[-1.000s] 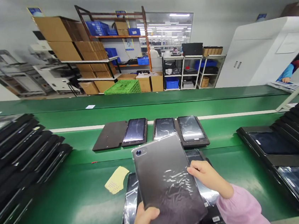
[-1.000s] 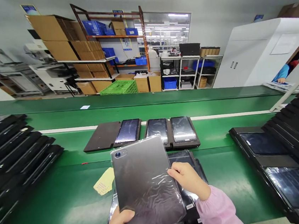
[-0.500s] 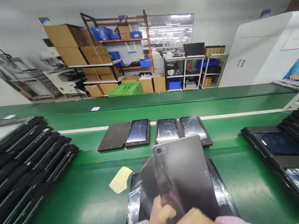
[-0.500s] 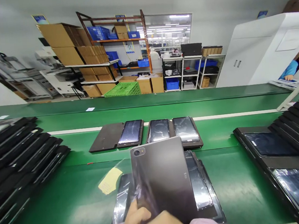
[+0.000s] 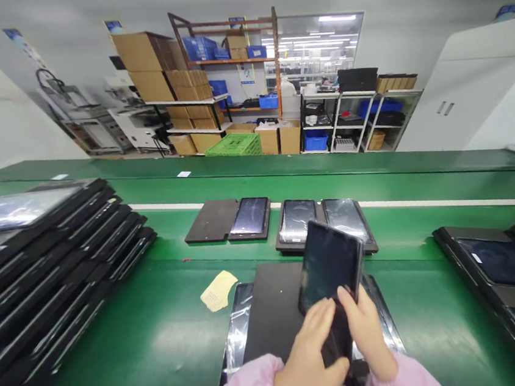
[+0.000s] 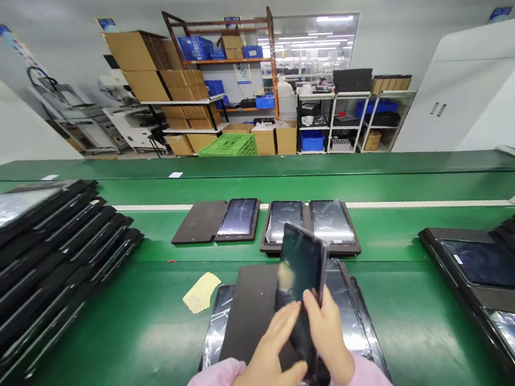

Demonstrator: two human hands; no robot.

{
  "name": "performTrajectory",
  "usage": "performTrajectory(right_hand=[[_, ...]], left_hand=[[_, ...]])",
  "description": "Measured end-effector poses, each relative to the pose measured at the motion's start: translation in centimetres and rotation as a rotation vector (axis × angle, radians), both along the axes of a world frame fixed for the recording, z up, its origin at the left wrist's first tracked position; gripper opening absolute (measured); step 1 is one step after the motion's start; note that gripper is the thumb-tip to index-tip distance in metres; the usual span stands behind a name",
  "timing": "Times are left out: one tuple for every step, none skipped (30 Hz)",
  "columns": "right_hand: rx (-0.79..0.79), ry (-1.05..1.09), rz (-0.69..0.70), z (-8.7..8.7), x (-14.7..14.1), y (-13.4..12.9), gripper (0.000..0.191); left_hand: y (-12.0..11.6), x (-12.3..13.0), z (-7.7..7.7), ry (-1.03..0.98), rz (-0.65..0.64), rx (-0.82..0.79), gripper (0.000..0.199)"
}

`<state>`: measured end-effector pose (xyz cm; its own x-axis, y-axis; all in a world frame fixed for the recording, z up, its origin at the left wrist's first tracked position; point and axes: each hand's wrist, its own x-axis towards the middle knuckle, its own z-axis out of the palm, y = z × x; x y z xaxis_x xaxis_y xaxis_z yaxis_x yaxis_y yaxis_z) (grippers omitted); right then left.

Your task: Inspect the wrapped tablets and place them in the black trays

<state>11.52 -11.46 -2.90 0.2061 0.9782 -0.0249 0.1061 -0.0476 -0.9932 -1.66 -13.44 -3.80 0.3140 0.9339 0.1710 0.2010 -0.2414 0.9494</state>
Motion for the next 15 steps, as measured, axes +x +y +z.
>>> performTrajectory(right_hand=[[-0.028, 0.121, -0.019, -0.6, 0.3, 0.5, 0.042], [-0.055, 0.235, -0.013, -1.1, 0.5, 0.8, 0.043], [-0.081, 0.329, 0.011, -1.7, 0.7, 0.9, 0.044], [-0.102, 0.391, 0.047, -2.2, 0.8, 0.9, 0.045], [-0.111, 0.408, 0.088, -2.8, 0.8, 0.9, 0.045], [-0.113, 0.371, 0.129, -3.4, 0.9, 1.0, 0.046], [-0.122, 0.257, 0.174, -4.0, 1.1, 1.1, 0.045], [-0.146, 0.086, 0.209, -4.6, 1.5, 1.4, 0.044], [-0.181, -0.109, 0.224, -5.1, 2.2, 1.8, 0.043], [-0.223, -0.302, 0.211, -5.7, 3.1, 2.3, 0.042], [-0.267, -0.47, 0.167, -6.3, 4.2, 2.8, 0.042], [-0.308, -0.596, 0.101, -6.9, 5.4, 3.2, 0.043], [-0.344, -0.677, 0.03, -7.4, 6.7, 3.6, 0.045], [-0.385, -0.729, -0.028, -8.0, 7.8, 3.8, 0.047], [-0.434, -0.783, -0.066, -8.5, 8.9, 3.9, 0.048]], left_hand=[[0.8, -0.5, -0.4, 0.029, 0.109, -0.01, 0.075], [1.7, -1.2, -0.8, 0.038, 0.256, -0.067, 0.077], [2.6, -1.9, -1.4, 0.015, 0.378, -0.164, 0.076], [3.4, -2.7, -2.0, -0.039, 0.434, -0.288, 0.074], [4.1, -3.5, -2.8, -0.12, 0.401, -0.412, 0.068], [4.5, -4.3, -3.6, -0.198, 0.337, -0.507, 0.062], [4.8, -5.2, -4.6, -0.254, 0.283, -0.562, 0.055], [4.9, -6.1, -5.5, -0.277, 0.269, -0.581, 0.052], [5.0, -7.0, -6.5, -0.266, 0.303, -0.58, 0.052], [5.2, -7.9, -7.5, -0.228, 0.366, -0.571, 0.052], [5.3, -8.8, -8.4, -0.179, 0.428, -0.564, 0.053], [5.6, -9.6, -9.2, -0.128, 0.479, -0.563, 0.054], [5.9, -10.3, -9.9, -0.079, 0.521, -0.565, 0.053], [6.2, -10.9, -10.6, -0.029, 0.563, -0.559, 0.05], [6.4, -11.3, -11.1, 0.024, 0.602, -0.55, 0.047]])
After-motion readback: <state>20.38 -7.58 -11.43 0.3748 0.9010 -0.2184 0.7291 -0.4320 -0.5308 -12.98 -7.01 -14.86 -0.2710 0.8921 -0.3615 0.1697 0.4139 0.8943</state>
